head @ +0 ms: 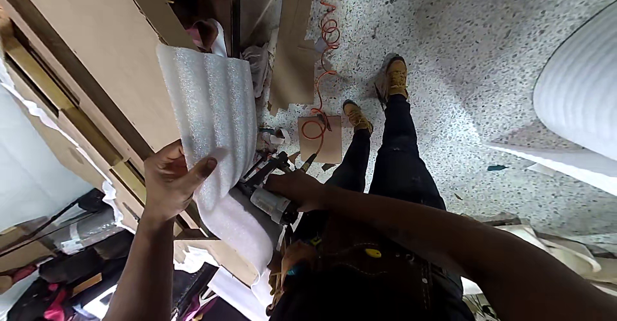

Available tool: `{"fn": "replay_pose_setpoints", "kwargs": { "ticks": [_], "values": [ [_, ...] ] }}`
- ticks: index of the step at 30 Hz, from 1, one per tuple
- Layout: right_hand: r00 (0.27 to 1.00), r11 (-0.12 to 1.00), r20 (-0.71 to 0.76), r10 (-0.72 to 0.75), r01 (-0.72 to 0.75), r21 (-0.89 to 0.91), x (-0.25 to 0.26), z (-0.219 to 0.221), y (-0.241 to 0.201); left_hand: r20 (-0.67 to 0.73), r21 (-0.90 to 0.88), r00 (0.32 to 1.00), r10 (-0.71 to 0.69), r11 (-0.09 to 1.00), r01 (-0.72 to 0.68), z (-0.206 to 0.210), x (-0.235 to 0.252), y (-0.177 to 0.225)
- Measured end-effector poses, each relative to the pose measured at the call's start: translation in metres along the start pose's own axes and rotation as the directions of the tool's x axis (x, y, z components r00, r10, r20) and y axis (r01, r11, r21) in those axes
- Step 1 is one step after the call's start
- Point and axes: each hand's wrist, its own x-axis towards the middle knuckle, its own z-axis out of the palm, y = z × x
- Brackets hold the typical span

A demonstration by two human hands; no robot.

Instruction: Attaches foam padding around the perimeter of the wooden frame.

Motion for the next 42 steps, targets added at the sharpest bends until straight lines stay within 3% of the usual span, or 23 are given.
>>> {"fn": "replay_pose_setpoints", "kwargs": {
  "ticks": [15,19,22,24,26,32,42],
  "values": [
    [0.993,1.000,-0.118,-0.019,0.021,0.017,-0.009,-0.014,0.002,0.033,0.001,0.999,0.020,1.000,-0.020,0.000,-0.001,0.006],
    [0.982,0.981,-0.179,0.060,-0.025,0.193,-0.019,-0.037,-0.014,0.019,-0.008,1.000,0.008,1.000,-0.008,0.000,-0.004,0.009],
    [0.903,0.857,-0.335,0.270,-0.067,0.510,-0.024,-0.050,-0.033,-0.005,0.003,1.000,-0.017,1.000,0.017,0.000,-0.004,0.008],
    [0.795,0.634,-0.287,0.534,-0.152,0.759,-0.018,-0.056,-0.053,-0.012,-0.006,1.000,-0.011,1.000,0.011,0.000,-0.004,0.006],
    [0.762,0.484,-0.193,0.619,-0.176,0.857,-0.008,-0.060,-0.062,-0.020,-0.020,1.000,-0.005,1.000,0.004,0.002,-0.005,0.006],
    [0.787,0.445,-0.148,0.599,-0.174,0.878,0.005,-0.061,-0.060,-0.052,-0.018,0.999,0.016,1.000,-0.017,0.002,-0.006,0.004],
    [0.781,0.401,-0.178,0.599,-0.100,0.911,0.028,-0.106,-0.058,-0.090,-0.025,0.996,-0.024,0.999,0.022,0.004,-0.011,0.009]
  ]
}}
